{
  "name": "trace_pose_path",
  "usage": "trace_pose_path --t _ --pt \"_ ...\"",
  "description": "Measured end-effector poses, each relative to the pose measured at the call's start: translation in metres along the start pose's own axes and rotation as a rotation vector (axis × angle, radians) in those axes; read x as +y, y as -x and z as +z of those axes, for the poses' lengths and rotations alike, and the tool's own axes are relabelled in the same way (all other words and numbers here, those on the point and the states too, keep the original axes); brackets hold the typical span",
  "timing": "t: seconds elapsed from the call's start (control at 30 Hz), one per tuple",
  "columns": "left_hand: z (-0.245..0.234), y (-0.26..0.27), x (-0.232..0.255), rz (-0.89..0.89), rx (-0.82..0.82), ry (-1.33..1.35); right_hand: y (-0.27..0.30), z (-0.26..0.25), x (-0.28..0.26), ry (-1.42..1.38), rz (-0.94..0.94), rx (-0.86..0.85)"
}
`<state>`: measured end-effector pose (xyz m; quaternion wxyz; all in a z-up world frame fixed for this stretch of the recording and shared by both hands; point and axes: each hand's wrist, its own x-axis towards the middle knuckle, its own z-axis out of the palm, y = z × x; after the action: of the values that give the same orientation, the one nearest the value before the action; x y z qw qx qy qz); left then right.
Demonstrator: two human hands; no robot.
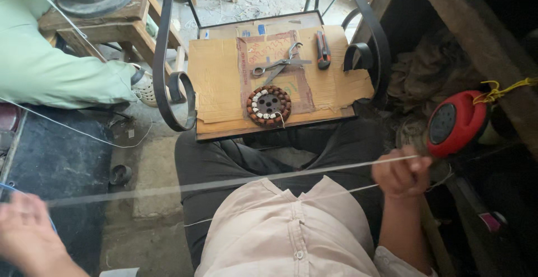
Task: The person winds white wire around a circular stator core, threading it through slots and securing it with their fingers. They use scissors to cut the wire and continue winding additional lengths onto the stator.
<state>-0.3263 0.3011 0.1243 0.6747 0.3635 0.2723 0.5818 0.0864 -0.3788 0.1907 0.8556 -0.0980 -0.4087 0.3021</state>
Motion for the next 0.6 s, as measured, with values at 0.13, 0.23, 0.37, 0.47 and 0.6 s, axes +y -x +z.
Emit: trace_pose_path --t 0.13,0.23,0.37,0.47,0.6 --pt "-0.001 0.042 -0.017 -0.156 0.009 -1.392 -0.003 0.016 0.025 0.281 0.279 -0.03" --pt "0.068 0.102 -0.031 0.009 -0.16 -1.578 -0.018 0.042 0.048 0.509 0.599 0.023" --pt "0.188 0.205 -0.041 0.498 -1.053 -1.033 -0.06 0.073 0.095 0.534 0.857 -0.364" --pt "0.247 0.252 -0.029 0.207 -1.569 -0.436 -0.077 0.086 0.12 0.486 1.034 -0.268" --pt "0.274 0.26 -0.041 -0.375 -1.454 -0.638 -0.068 0.068 0.11 0.475 0.99 -0.176"
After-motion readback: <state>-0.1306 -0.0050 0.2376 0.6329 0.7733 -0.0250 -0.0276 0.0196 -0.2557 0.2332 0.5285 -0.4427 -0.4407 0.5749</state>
